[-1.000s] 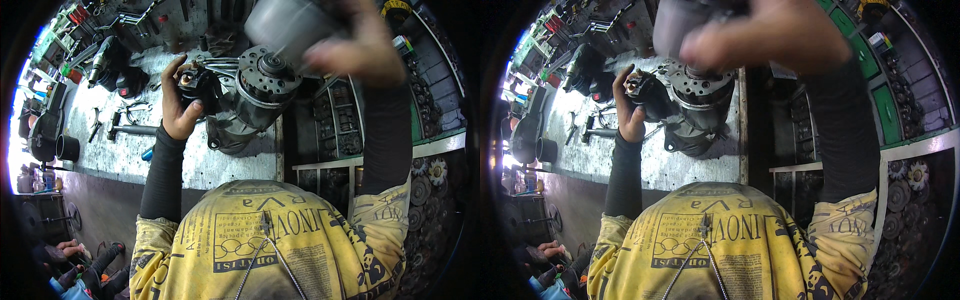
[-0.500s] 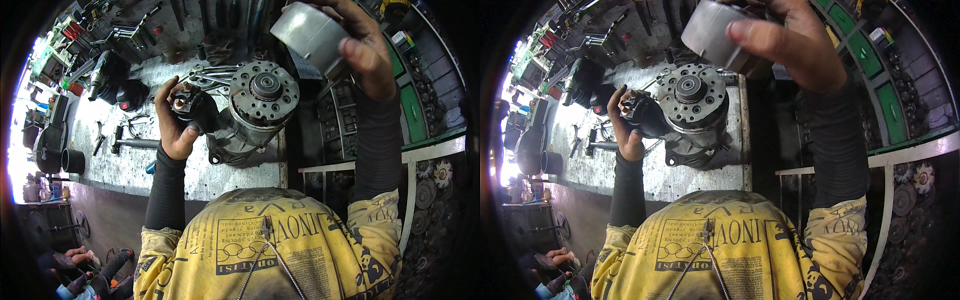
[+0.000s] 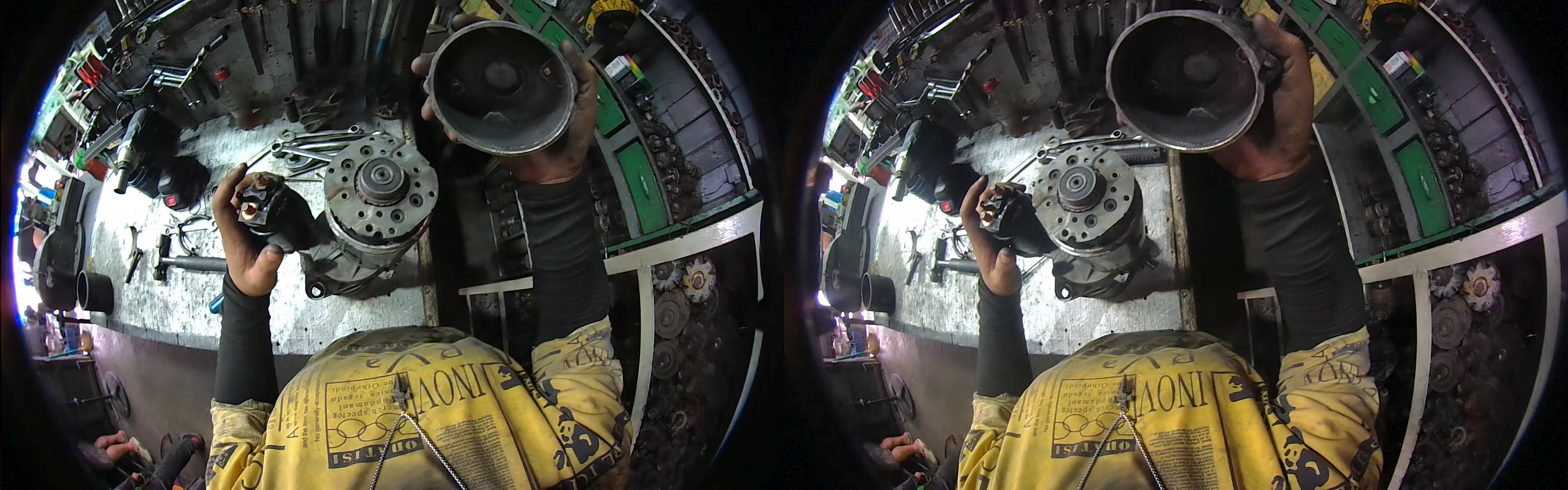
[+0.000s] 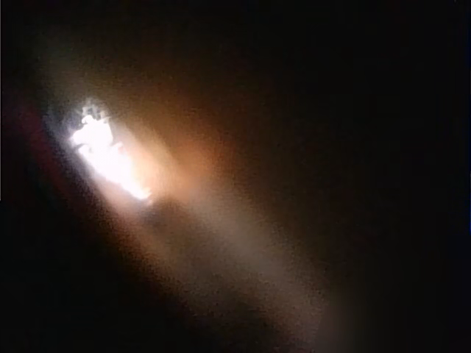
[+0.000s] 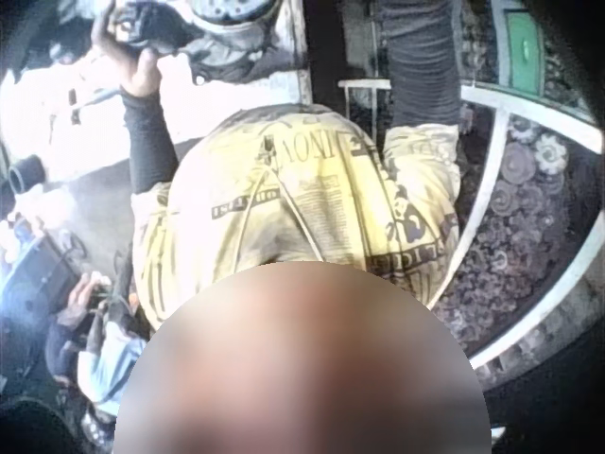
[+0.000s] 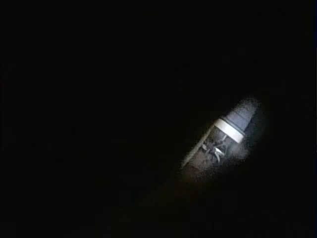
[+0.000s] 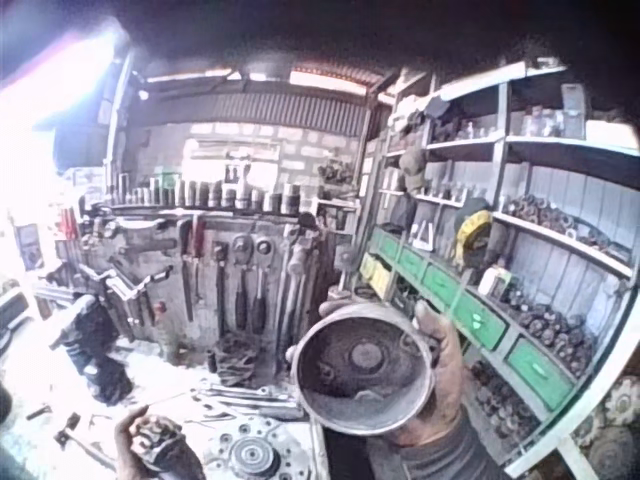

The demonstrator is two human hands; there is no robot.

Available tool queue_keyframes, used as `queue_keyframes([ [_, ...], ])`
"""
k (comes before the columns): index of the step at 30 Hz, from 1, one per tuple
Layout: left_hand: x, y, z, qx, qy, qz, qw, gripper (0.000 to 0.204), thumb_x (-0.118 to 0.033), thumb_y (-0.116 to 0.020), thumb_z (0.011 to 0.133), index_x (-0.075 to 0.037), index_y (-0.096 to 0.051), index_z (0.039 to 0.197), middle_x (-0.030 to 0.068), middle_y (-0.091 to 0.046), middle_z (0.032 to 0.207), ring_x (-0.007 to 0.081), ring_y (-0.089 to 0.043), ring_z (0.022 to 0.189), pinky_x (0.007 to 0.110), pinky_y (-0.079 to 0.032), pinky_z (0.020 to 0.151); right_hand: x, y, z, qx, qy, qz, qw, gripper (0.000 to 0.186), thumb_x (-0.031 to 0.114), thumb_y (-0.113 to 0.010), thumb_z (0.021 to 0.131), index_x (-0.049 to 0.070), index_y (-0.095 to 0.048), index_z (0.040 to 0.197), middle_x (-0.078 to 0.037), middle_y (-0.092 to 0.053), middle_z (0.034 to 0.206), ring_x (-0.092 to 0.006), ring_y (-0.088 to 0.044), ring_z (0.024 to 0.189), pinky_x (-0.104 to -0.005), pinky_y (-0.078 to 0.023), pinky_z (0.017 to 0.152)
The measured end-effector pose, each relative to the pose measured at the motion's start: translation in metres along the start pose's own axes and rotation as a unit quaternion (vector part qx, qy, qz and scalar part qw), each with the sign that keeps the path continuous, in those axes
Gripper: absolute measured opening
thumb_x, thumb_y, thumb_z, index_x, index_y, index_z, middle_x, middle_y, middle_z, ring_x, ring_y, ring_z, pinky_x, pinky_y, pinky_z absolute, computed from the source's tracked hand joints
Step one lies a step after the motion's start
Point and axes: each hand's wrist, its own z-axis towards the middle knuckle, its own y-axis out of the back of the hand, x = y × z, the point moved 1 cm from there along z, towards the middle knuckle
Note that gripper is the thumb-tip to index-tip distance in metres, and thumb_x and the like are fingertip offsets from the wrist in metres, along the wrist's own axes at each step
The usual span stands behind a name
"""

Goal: The person disassembles a cylindrical electrical component, removes and inspects internal parts, then reassembles it using a screwdriver. They handle the housing, internal rotor, and small fasteners, placing tools and parts on the workbench.

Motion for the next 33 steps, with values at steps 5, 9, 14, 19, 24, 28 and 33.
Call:
queue_keyframes([
  [5,0.003,0.003,0.000,0.011,-0.005,0.023,1.000,0.108,-0.066,-0.069,0.075,0.002,-0.024,0.146,0.0190,-0.040,0.137,0.0269,-0.046,0.124,0.040,-0.038,0.105,-0.004,-0.005,-0.001,0.033,-0.011,-0.003,0.999,0.092,0.070,-0.044,0.086,-0.002,-0.034,0.143,-0.042,-0.037,0.134,-0.0520,-0.059,0.102,-0.0454,-0.062,0.071],
  [9,0.006,0.005,-0.001,0.013,-0.016,0.038,0.999,0.108,-0.067,-0.068,0.075,0.003,-0.025,0.146,0.0184,-0.038,0.140,0.0270,-0.046,0.125,0.040,-0.037,0.105,-0.011,-0.003,0.003,0.096,0.018,-0.033,0.995,0.100,0.075,-0.051,0.081,-0.001,-0.032,0.144,-0.039,-0.034,0.137,-0.0476,-0.059,0.104,-0.0412,-0.062,0.072],
  [14,0.005,0.004,0.000,0.012,-0.019,0.036,0.999,0.108,-0.066,-0.069,0.075,0.003,-0.024,0.146,0.0183,-0.037,0.142,0.0270,-0.047,0.124,0.040,-0.037,0.105,-0.017,0.000,0.002,0.112,0.010,-0.022,0.993,0.103,0.071,-0.065,0.076,0.002,-0.032,0.145,-0.035,-0.028,0.143,-0.0448,-0.056,0.111,-0.0374,-0.061,0.076],
  [19,0.002,0.002,0.000,0.014,-0.009,0.021,1.000,0.109,-0.065,-0.070,0.075,0.002,-0.024,0.146,0.0192,-0.040,0.138,0.0266,-0.048,0.122,0.040,-0.038,0.105,-0.019,-0.011,0.002,0.130,-0.004,0.063,0.990,0.104,0.069,-0.068,0.075,0.002,-0.031,0.146,-0.035,-0.027,0.144,-0.0455,-0.055,0.114,-0.0394,-0.061,0.077],
  [24,0.002,0.003,0.000,0.014,-0.007,0.016,1.000,0.108,-0.064,-0.070,0.075,0.002,-0.024,0.146,0.0197,-0.042,0.134,0.0263,-0.049,0.120,0.039,-0.038,0.104,-0.013,-0.023,-0.001,0.040,-0.022,0.024,0.999,0.098,0.072,-0.052,0.082,-0.002,-0.033,0.144,-0.038,-0.031,0.141,-0.0505,-0.058,0.106,-0.0469,-0.061,0.067],
  [28,0.004,0.003,0.002,0.018,-0.009,0.018,1.000,0.107,-0.063,-0.070,0.075,0.002,-0.024,0.146,0.0192,-0.042,0.134,0.0260,-0.049,0.120,0.039,-0.038,0.103,-0.006,-0.023,-0.008,-0.031,0.013,0.005,0.999,0.089,0.068,-0.035,0.089,-0.005,-0.038,0.139,-0.040,-0.047,0.128,-0.0517,-0.061,0.099,-0.0544,-0.060,0.064],
  [33,0.002,0.002,0.001,0.016,-0.012,0.016,1.000,0.106,-0.063,-0.070,0.075,0.002,-0.024,0.146,0.0186,-0.042,0.134,0.0251,-0.048,0.120,0.039,-0.039,0.103,0.005,-0.005,-0.024,-0.329,0.199,-0.129,0.914,0.061,0.049,-0.047,0.094,-0.001,-0.053,0.128,-0.025,-0.062,0.120,-0.0369,-0.064,0.106,-0.0525,-0.057,0.084],
])
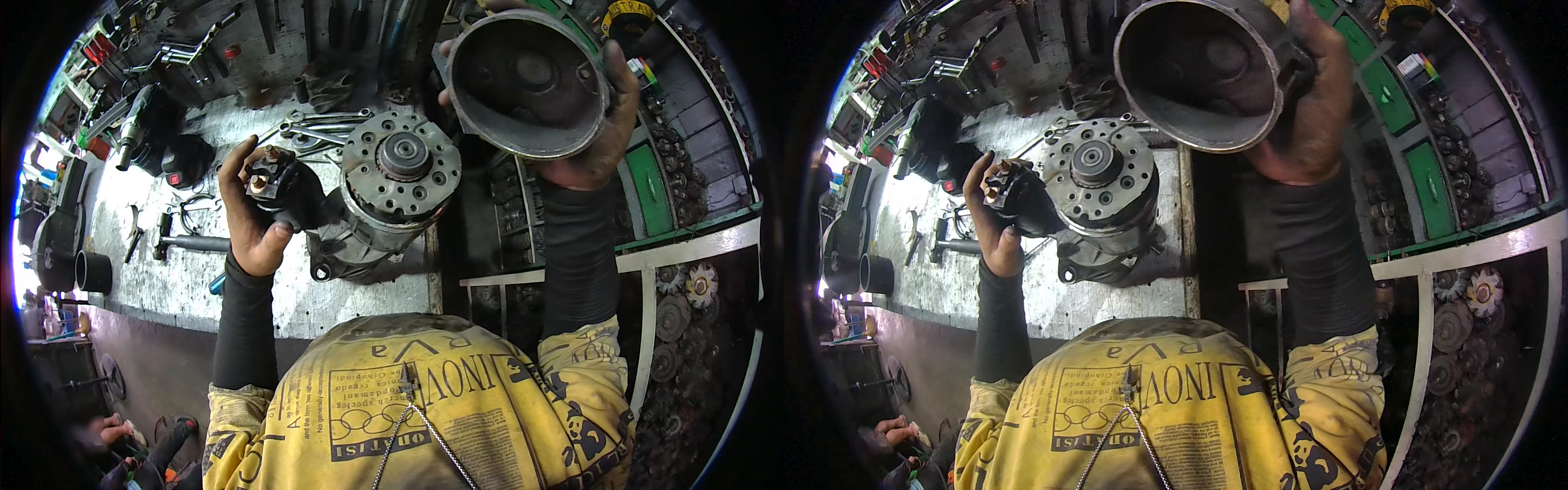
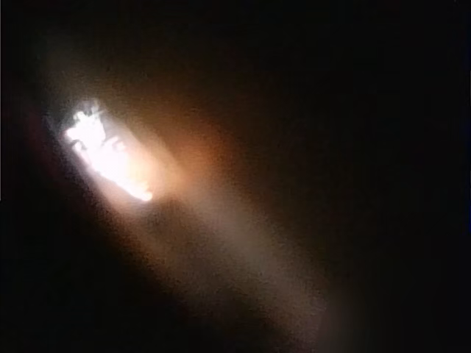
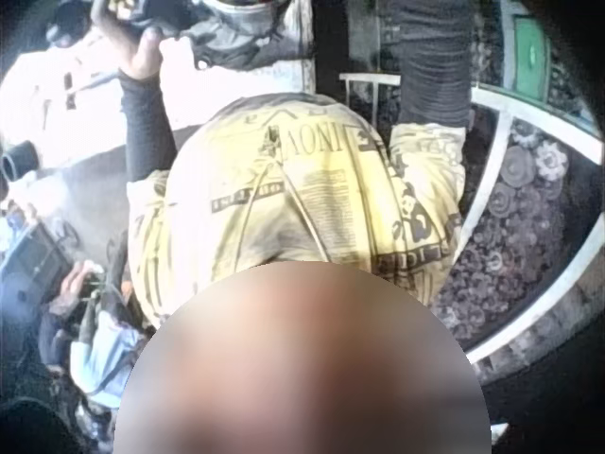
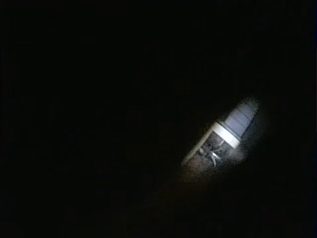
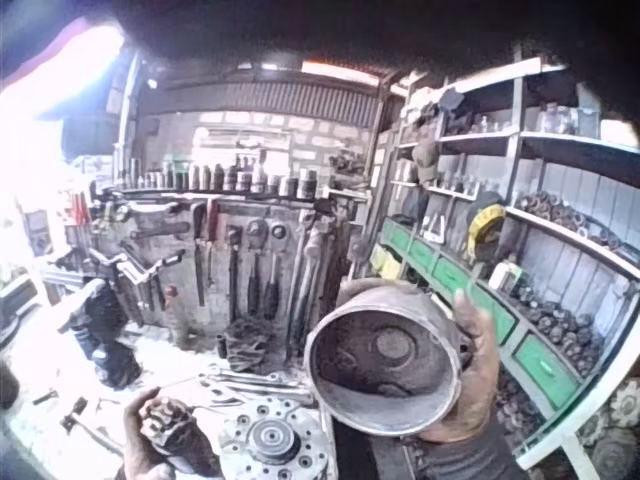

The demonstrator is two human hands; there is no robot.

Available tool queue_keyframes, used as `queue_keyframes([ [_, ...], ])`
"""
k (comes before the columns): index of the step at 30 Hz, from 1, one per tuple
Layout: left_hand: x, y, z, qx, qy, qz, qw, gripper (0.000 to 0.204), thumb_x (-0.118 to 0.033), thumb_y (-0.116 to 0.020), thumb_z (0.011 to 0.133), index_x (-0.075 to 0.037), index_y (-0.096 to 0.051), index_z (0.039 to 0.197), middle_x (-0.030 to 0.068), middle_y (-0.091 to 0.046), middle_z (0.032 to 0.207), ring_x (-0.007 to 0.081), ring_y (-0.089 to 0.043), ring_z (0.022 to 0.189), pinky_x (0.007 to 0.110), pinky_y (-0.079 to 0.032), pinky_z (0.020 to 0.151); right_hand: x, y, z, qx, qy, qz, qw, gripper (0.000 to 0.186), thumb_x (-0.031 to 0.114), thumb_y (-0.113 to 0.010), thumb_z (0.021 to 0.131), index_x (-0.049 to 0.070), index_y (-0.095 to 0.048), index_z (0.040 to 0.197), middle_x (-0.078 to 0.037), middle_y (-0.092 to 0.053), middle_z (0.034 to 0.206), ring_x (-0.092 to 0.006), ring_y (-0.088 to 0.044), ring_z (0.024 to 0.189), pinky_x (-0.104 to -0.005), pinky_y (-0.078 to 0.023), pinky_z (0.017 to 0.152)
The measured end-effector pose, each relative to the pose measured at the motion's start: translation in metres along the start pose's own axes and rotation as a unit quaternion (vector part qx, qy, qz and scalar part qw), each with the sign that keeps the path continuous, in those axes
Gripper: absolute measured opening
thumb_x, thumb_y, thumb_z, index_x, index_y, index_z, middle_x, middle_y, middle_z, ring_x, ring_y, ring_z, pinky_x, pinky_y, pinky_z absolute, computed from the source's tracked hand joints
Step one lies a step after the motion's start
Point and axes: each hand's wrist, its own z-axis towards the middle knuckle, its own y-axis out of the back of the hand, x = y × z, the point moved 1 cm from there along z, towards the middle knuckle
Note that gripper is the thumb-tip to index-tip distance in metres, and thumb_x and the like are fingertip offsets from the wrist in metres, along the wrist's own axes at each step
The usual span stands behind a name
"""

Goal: The person disassembles a cylindrical electrical component, removes and inspects internal parts, then reassembles it using a screwdriver. They handle the housing, internal rotor, and small fasteners, placing tools and parts on the workbench.

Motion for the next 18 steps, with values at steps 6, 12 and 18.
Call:
queue_keyframes([
  [6,-0.005,-0.002,0.003,-0.003,0.003,-0.020,1.000,0.109,-0.063,-0.074,0.073,0.001,-0.024,0.146,0.0174,-0.046,0.129,0.0240,-0.050,0.117,0.038,-0.041,0.101,0.009,-0.004,-0.003,0.206,-0.005,0.087,0.975,0.056,0.042,-0.047,0.096,-0.003,-0.053,0.128,-0.020,-0.063,0.121,-0.0320,-0.063,0.110,-0.0472,-0.053,0.093],
  [12,-0.007,-0.004,0.002,-0.005,0.000,-0.024,1.000,0.108,-0.061,-0.074,0.073,0.001,-0.024,0.146,0.0171,-0.048,0.128,0.0241,-0.051,0.116,0.038,-0.040,0.101,0.013,-0.059,-0.024,0.249,0.150,-0.296,0.910,0.084,0.064,-0.057,0.082,-0.009,-0.054,0.123,-0.017,-0.063,0.107,-0.0226,-0.063,0.098,-0.0335,-0.050,0.086],
  [18,-0.006,-0.004,0.003,-0.001,-0.010,-0.028,1.000,0.107,-0.059,-0.074,0.074,0.002,-0.024,0.146,0.0172,-0.048,0.128,0.0248,-0.051,0.116,0.038,-0.040,0.102,0.006,-0.076,-0.030,0.280,0.180,-0.361,0.871,0.085,0.065,-0.068,0.072,-0.005,-0.058,0.119,-0.011,-0.061,0.099,-0.0176,-0.062,0.090,-0.0288,-0.047,0.081],
])
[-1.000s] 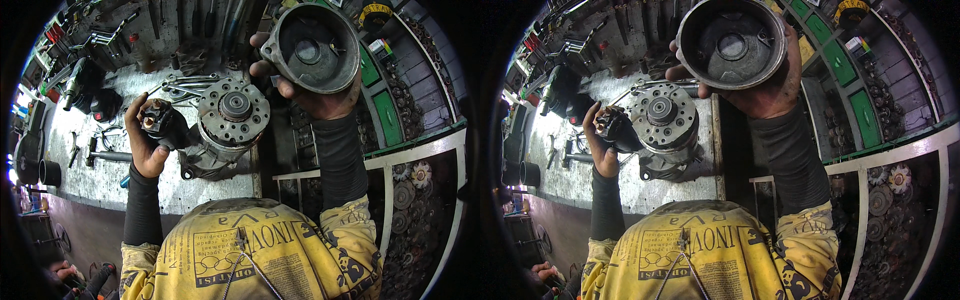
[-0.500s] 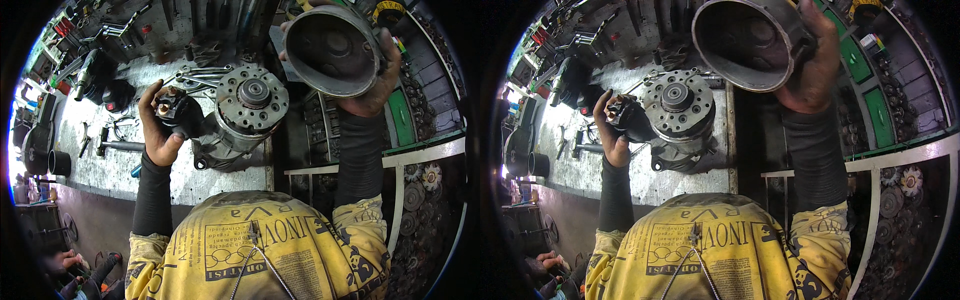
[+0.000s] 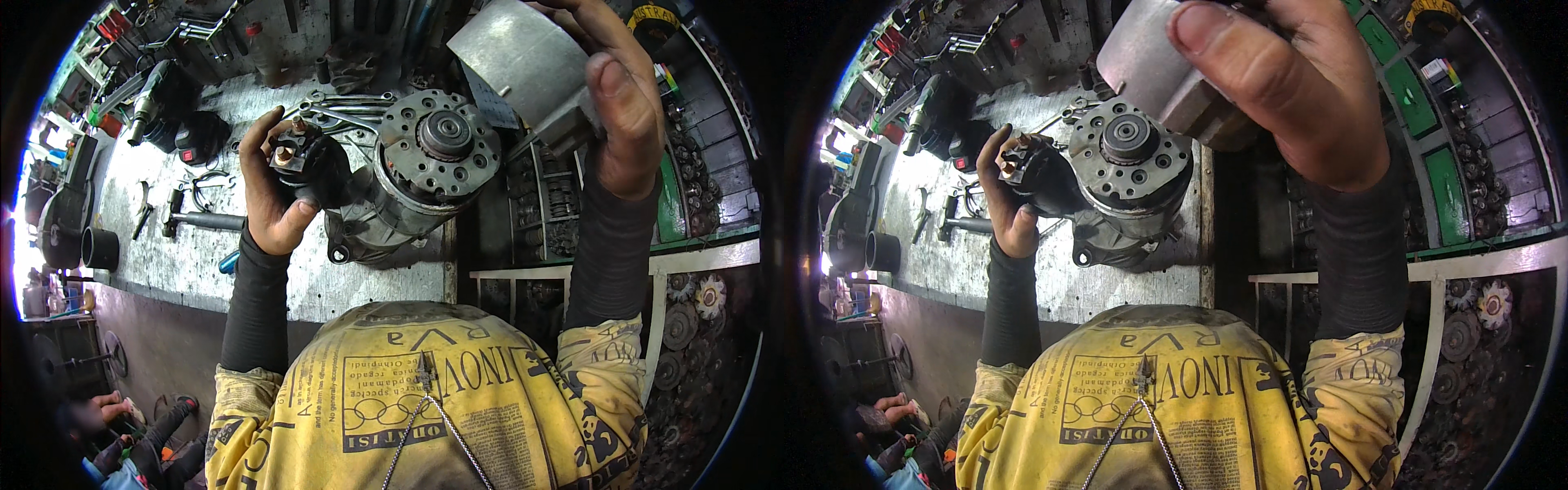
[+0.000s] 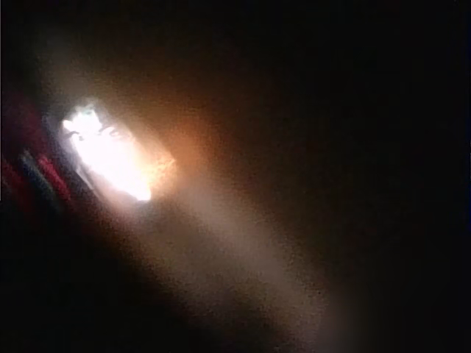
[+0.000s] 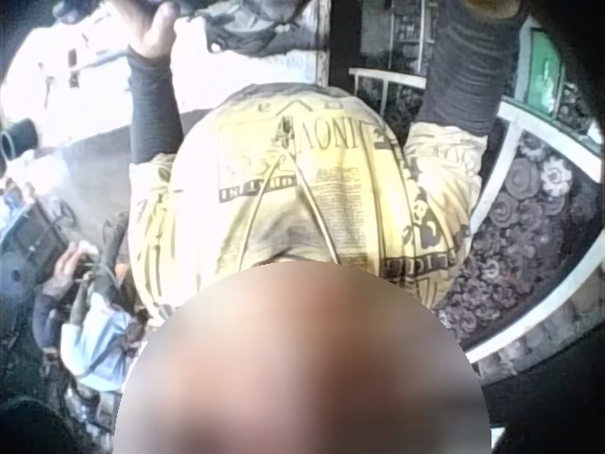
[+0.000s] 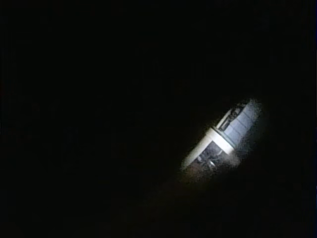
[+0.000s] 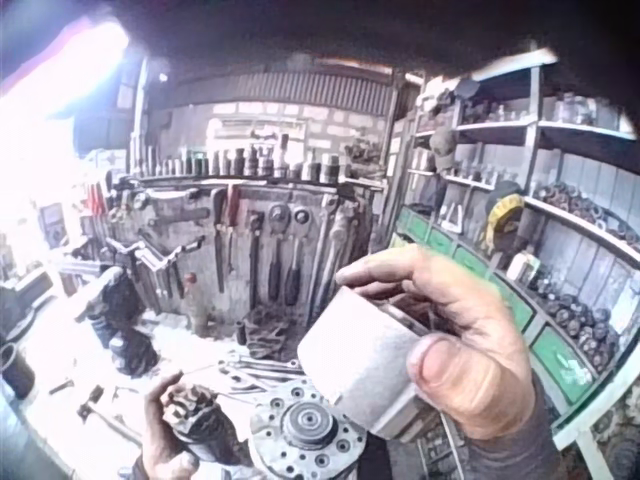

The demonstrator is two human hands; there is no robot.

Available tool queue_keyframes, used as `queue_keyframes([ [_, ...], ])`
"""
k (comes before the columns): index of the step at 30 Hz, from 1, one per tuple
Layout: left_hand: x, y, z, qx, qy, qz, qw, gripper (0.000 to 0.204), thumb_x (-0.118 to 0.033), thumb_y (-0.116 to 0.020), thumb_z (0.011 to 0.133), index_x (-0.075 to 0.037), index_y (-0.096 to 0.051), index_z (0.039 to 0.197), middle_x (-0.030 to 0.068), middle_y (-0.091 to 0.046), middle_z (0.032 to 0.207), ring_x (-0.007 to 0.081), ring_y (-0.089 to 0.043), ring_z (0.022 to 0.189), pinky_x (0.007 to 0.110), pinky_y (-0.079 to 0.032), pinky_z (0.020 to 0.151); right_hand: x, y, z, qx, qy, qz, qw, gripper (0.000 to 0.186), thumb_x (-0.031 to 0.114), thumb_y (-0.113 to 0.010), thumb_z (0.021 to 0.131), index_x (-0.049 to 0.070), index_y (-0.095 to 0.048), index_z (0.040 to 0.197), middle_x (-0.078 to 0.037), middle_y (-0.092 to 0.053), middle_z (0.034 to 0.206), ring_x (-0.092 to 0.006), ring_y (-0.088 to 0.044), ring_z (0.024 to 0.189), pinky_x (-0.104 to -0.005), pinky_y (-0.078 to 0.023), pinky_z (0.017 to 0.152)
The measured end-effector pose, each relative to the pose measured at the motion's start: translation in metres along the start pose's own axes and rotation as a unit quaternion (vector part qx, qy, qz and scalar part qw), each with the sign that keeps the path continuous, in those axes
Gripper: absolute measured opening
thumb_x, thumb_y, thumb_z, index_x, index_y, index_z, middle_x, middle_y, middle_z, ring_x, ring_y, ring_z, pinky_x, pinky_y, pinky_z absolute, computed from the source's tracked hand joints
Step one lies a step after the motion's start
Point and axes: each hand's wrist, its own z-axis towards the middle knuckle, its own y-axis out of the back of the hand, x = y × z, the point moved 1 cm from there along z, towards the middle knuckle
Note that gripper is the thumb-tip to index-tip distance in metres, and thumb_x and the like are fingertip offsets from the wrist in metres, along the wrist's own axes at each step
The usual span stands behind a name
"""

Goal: The person disassembles a cylindrical electrical component, removes and inspects internal parts, then reassembles it using a screwdriver. They handle the housing, internal rotor, and small fasteners, placing tools and parts on the workbench.

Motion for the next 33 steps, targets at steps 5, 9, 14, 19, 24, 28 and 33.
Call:
queue_keyframes([
  [5,-0.001,0.000,0.000,0.002,0.002,0.000,1.000,0.106,-0.058,-0.074,0.074,0.002,-0.023,0.146,0.0187,-0.047,0.128,0.0254,-0.051,0.116,0.039,-0.040,0.102,0.002,-0.002,0.009,0.122,0.105,-0.102,0.982,0.068,0.050,-0.067,0.079,-0.004,-0.059,0.120,-0.014,-0.063,0.103,-0.0200,-0.063,0.086,-0.0318,-0.051,0.079],
  [9,-0.001,-0.001,0.000,0.000,0.001,-0.014,1.000,0.106,-0.057,-0.075,0.074,0.002,-0.023,0.146,0.0203,-0.047,0.128,0.0261,-0.051,0.117,0.039,-0.040,0.102,0.017,-0.012,-0.001,0.195,0.135,-0.330,0.914,0.066,0.047,-0.074,0.072,0.002,-0.060,0.120,-0.015,-0.064,0.102,-0.0273,-0.066,0.089,-0.0364,-0.054,0.079],
  [14,0.000,-0.001,0.000,0.002,-0.005,-0.017,1.000,0.105,-0.056,-0.074,0.075,0.002,-0.023,0.146,0.0205,-0.047,0.127,0.0264,-0.051,0.117,0.038,-0.042,0.101,0.015,-0.033,-0.015,0.183,0.138,-0.375,0.898,0.072,0.048,-0.080,0.064,0.003,-0.062,0.118,-0.016,-0.063,0.103,-0.0315,-0.066,0.085,-0.0384,-0.054,0.073],
  [19,0.000,0.001,0.000,0.022,-0.005,-0.022,1.000,0.104,-0.055,-0.074,0.076,0.002,-0.023,0.145,0.0197,-0.048,0.126,0.0264,-0.053,0.115,0.038,-0.043,0.100,0.011,-0.029,-0.016,0.187,0.149,-0.354,0.904,0.077,0.049,-0.083,0.062,0.004,-0.062,0.120,-0.017,-0.061,0.108,-0.0324,-0.066,0.090,-0.0386,-0.054,0.076],
  [24,0.002,0.004,0.001,0.036,-0.019,-0.011,0.999,0.100,-0.051,-0.073,0.077,0.002,-0.023,0.145,0.0202,-0.049,0.125,0.0271,-0.054,0.114,0.039,-0.043,0.100,0.004,-0.027,-0.015,0.202,0.178,-0.320,0.909,0.084,0.055,-0.082,0.062,0.003,-0.060,0.125,-0.018,-0.058,0.114,-0.0324,-0.065,0.095,-0.0385,-0.053,0.080],
  [28,0.003,0.005,0.001,0.042,-0.022,-0.005,0.999,0.099,-0.051,-0.072,0.077,0.002,-0.023,0.145,0.0203,-0.050,0.125,0.0279,-0.054,0.115,0.039,-0.043,0.099,-0.002,-0.025,-0.017,0.213,0.171,-0.298,0.914,0.088,0.058,-0.081,0.063,0.003,-0.058,0.128,-0.019,-0.054,0.120,-0.0331,-0.063,0.102,-0.0387,-0.053,0.083],
  [33,0.004,0.004,0.002,0.039,-0.029,-0.002,0.999,0.099,-0.052,-0.072,0.077,0.002,-0.023,0.145,0.0210,-0.050,0.125,0.0287,-0.054,0.114,0.039,-0.044,0.099,-0.004,-0.024,-0.020,0.215,0.175,-0.317,0.907,0.079,0.051,-0.075,0.069,0.003,-0.057,0.129,-0.019,-0.053,0.121,-0.0335,-0.061,0.105,-0.0383,-0.052,0.088],
])
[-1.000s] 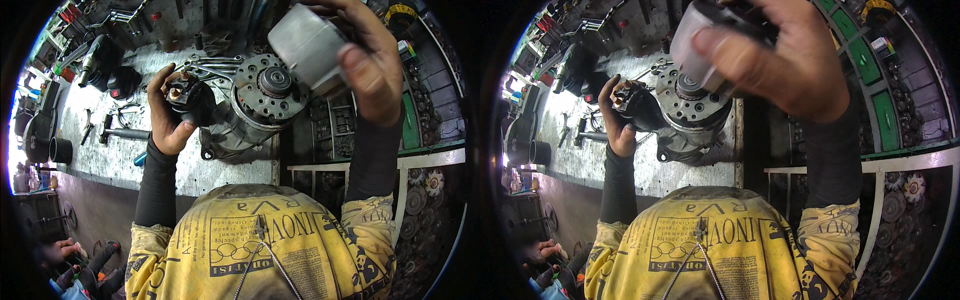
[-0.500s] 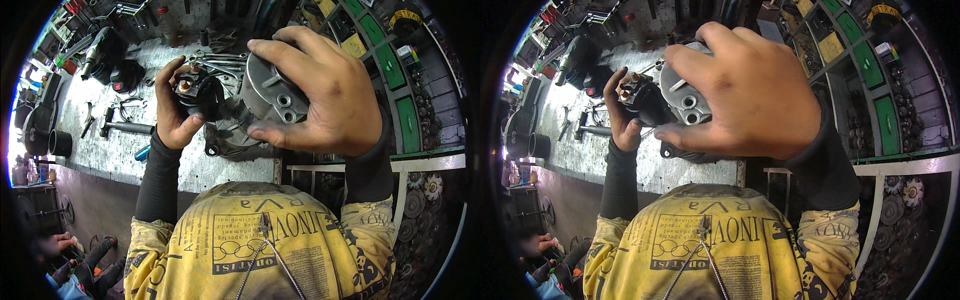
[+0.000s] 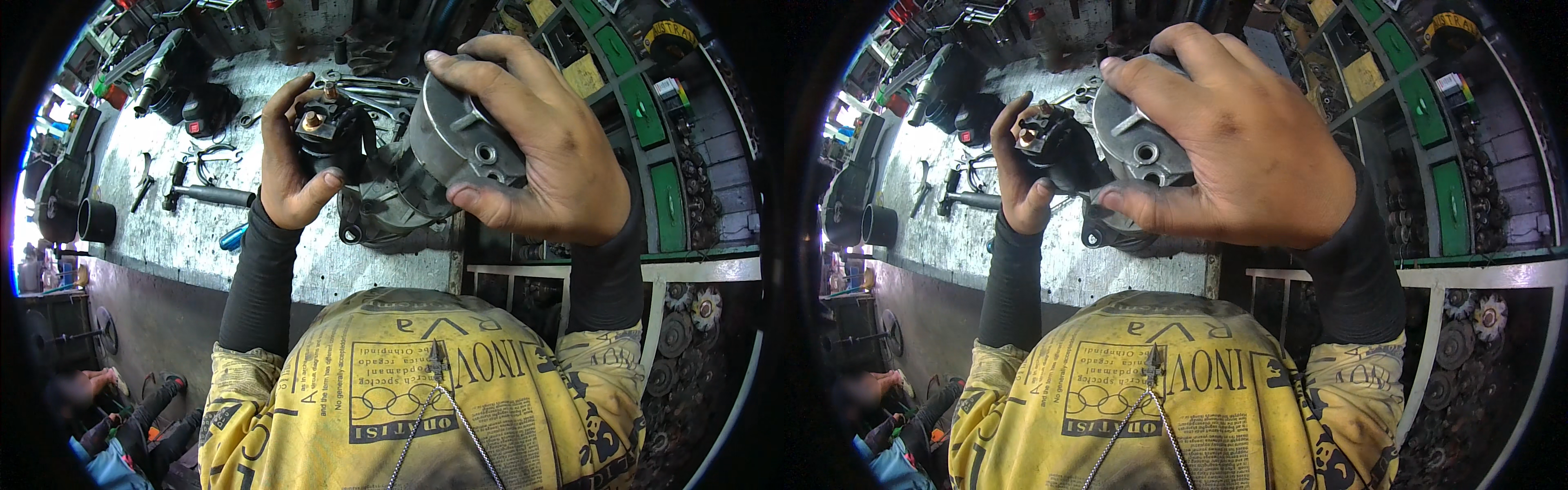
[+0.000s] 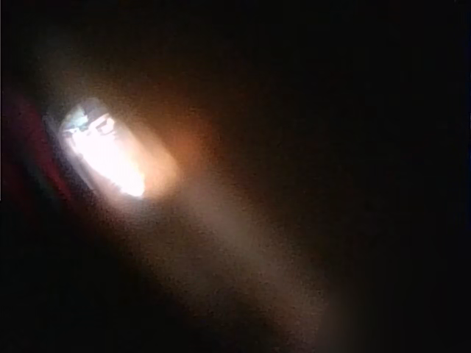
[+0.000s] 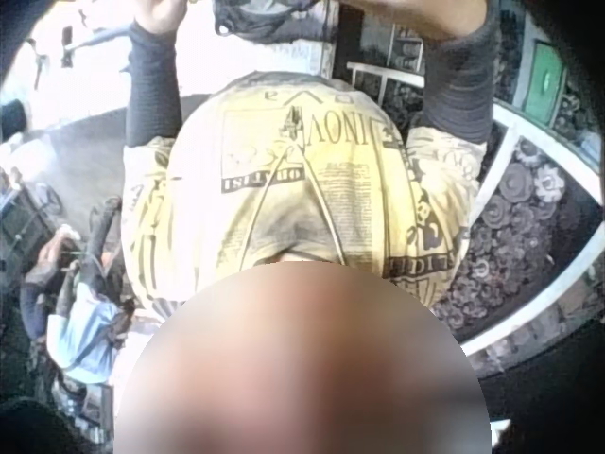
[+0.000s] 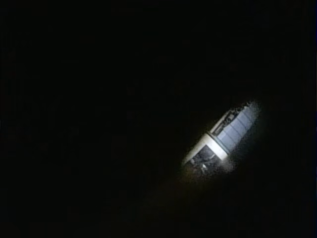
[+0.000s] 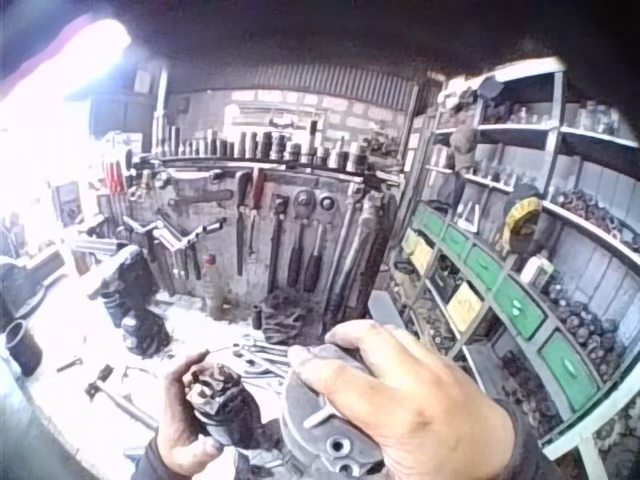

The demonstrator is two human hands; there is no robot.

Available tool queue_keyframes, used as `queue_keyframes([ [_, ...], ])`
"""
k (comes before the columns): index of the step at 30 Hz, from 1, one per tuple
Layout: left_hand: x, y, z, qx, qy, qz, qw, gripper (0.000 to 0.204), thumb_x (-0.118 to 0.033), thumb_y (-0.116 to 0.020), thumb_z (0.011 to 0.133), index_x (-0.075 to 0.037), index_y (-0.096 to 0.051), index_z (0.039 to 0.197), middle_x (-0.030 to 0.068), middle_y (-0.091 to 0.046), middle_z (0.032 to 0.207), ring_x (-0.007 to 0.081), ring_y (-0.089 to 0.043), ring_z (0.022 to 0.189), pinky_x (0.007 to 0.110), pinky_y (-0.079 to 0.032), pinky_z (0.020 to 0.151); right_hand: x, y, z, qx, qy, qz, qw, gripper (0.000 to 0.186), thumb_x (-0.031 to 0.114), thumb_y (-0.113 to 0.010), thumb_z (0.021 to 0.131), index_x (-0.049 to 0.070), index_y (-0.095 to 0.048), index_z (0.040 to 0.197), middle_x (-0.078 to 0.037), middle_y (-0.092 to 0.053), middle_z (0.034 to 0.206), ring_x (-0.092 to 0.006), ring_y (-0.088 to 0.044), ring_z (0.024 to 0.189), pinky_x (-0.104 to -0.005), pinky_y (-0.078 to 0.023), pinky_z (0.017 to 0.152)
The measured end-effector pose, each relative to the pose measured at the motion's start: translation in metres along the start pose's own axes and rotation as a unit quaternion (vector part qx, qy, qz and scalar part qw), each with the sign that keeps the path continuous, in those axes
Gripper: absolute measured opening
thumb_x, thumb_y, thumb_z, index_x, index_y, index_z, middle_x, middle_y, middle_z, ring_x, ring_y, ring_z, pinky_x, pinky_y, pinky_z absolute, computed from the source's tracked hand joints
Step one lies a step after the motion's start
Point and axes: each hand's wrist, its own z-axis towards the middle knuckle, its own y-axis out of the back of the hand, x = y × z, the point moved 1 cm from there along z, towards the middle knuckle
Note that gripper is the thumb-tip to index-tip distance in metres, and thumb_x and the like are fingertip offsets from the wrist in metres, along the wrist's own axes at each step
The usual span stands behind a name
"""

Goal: The person disassembles a cylindrical electrical component, removes and inspects internal parts, then reassembles it using a screwdriver. They handle the housing, internal rotor, and small fasteners, placing tools and parts on the workbench.

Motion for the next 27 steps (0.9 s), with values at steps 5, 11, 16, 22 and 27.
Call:
queue_keyframes([
  [5,0.001,0.000,-0.001,-0.004,0.006,0.004,1.000,0.100,-0.053,-0.072,0.077,0.001,-0.023,0.145,0.0215,-0.049,0.125,0.0289,-0.055,0.113,0.039,-0.044,0.098,-0.002,-0.003,0.001,-0.014,0.006,0.017,1.000,0.074,0.045,-0.072,0.069,0.002,-0.059,0.127,-0.020,-0.054,0.120,-0.0334,-0.061,0.106,-0.0394,-0.053,0.087],
  [11,0.002,-0.001,0.000,-0.007,-0.004,0.002,1.000,0.101,-0.055,-0.072,0.077,0.001,-0.023,0.145,0.0212,-0.048,0.125,0.0279,-0.054,0.113,0.039,-0.044,0.098,-0.008,-0.005,0.002,-0.026,0.024,0.054,0.998,0.077,0.048,-0.075,0.067,-0.004,-0.061,0.122,-0.021,-0.057,0.115,-0.0325,-0.061,0.106,-0.0391,-0.054,0.086],
  [16,0.000,-0.001,0.000,-0.014,0.004,0.011,1.000,0.103,-0.057,-0.072,0.076,0.001,-0.023,0.145,0.0209,-0.048,0.125,0.0273,-0.053,0.115,0.039,-0.044,0.098,-0.010,-0.006,0.003,-0.032,0.029,0.070,0.997,0.082,0.054,-0.077,0.066,-0.005,-0.062,0.121,-0.022,-0.059,0.114,-0.0329,-0.060,0.107,-0.0387,-0.054,0.085],
  [22,-0.002,-0.003,-0.001,-0.030,0.000,0.020,0.999,0.104,-0.058,-0.073,0.076,0.000,-0.022,0.145,0.0211,-0.048,0.125,0.0276,-0.054,0.112,0.038,-0.046,0.096,-0.012,-0.007,0.004,-0.055,0.049,0.086,0.994,0.083,0.054,-0.079,0.064,-0.004,-0.063,0.121,-0.023,-0.060,0.111,-0.0327,-0.063,0.101,-0.0387,-0.054,0.083],
  [27,-0.001,-0.003,0.000,-0.040,-0.009,0.029,0.999,0.105,-0.058,-0.074,0.074,0.000,-0.022,0.145,0.0213,-0.049,0.125,0.0283,-0.055,0.112,0.038,-0.046,0.095,-0.014,-0.007,0.005,-0.063,0.060,0.093,0.992,0.081,0.050,-0.081,0.062,-0.004,-0.064,0.120,-0.023,-0.060,0.109,-0.0322,-0.063,0.099,-0.0377,-0.054,0.082],
])
